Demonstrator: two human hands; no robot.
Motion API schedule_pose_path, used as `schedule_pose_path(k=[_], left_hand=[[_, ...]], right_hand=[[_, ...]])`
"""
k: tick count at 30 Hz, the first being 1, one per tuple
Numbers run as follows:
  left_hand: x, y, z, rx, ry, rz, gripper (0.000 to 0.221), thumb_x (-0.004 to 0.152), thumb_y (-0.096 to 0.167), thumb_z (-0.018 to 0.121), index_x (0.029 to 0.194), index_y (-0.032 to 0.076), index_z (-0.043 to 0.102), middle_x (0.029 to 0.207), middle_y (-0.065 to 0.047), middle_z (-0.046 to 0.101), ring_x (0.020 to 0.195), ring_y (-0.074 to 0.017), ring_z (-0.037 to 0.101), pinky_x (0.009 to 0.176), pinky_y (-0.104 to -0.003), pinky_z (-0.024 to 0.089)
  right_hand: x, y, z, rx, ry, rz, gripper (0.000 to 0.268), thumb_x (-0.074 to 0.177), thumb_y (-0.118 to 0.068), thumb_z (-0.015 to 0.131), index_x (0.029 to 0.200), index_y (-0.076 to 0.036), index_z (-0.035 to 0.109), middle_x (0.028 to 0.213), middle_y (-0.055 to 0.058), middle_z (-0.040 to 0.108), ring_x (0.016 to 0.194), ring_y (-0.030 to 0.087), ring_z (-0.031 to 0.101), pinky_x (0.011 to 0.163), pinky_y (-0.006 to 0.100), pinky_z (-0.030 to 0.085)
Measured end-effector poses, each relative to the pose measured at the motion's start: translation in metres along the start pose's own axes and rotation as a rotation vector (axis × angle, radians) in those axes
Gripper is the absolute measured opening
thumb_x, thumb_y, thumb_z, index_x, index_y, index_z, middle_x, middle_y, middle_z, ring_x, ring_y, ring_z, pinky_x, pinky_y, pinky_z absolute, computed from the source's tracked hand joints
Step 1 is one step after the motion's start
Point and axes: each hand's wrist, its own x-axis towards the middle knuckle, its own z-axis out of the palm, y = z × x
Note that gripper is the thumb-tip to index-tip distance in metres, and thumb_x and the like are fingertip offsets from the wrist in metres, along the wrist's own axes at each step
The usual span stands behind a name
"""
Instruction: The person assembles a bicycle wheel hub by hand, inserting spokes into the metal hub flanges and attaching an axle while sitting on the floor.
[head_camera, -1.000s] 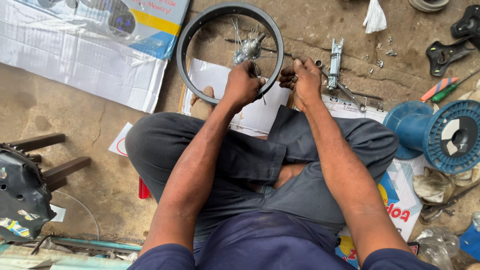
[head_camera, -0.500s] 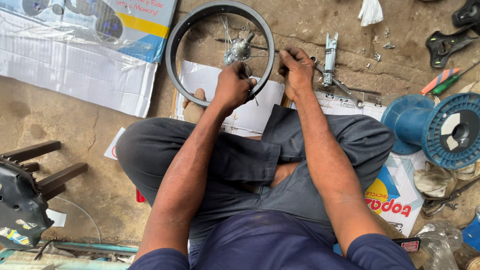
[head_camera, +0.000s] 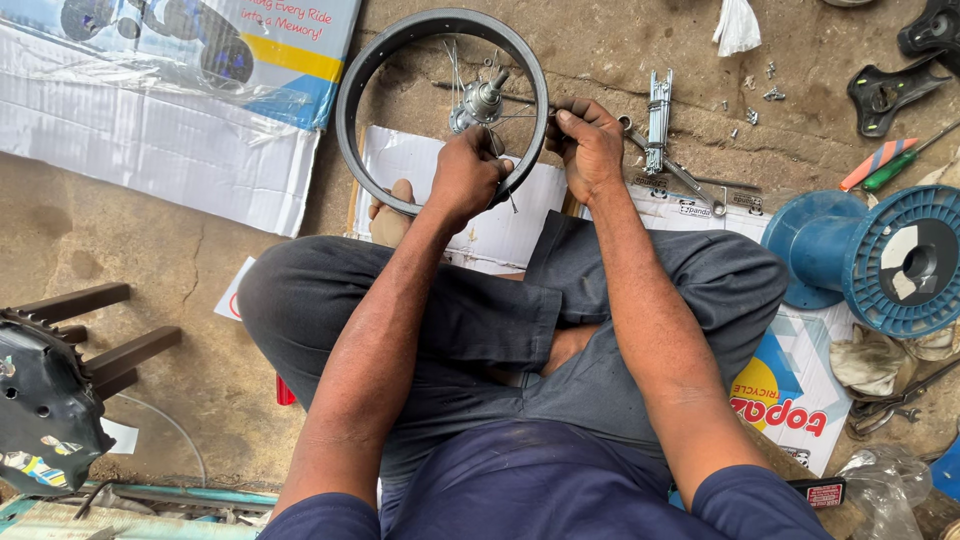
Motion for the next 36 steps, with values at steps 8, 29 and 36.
schedule_pose_path(k=[8, 29, 36], left_hand=[[0.001, -0.001, -0.001, 0.012, 0.004, 0.006, 0.017, 0.084, 0.009, 0.078, 0.091, 0.001, 0.065, 0.077, -0.007, 0.067, 0.068, -0.0153, 0.065, 0.06, -0.033, 0.053], [-0.005, 0.003, 0.0, 0.057, -0.016, 0.007, 0.015, 0.085, 0.009, 0.077, 0.09, 0.002, 0.064, 0.078, -0.008, 0.067, 0.069, -0.017, 0.064, 0.062, -0.034, 0.053], [-0.003, -0.003, 0.004, 0.058, -0.002, 0.038, 0.017, 0.082, 0.009, 0.078, 0.09, 0.0, 0.065, 0.077, -0.009, 0.069, 0.069, -0.0175, 0.065, 0.063, -0.035, 0.054]], right_hand=[[0.005, 0.0, -0.003, -0.094, -0.023, 0.021, 0.009, 0.096, -0.011, 0.072, 0.102, -0.004, 0.069, 0.084, 0.005, 0.07, 0.07, 0.014, 0.066, 0.064, 0.032, 0.056], [0.021, 0.01, -0.014, -0.346, 0.03, 0.035, 0.034, 0.103, -0.031, 0.067, 0.127, -0.008, 0.069, 0.105, 0.005, 0.066, 0.081, 0.006, 0.057, 0.063, 0.021, 0.049], [0.013, 0.002, 0.001, -0.455, 0.091, 0.152, 0.033, 0.11, -0.038, 0.064, 0.116, -0.006, 0.069, 0.077, 0.009, 0.047, 0.053, 0.012, 0.04, 0.043, 0.025, 0.034]])
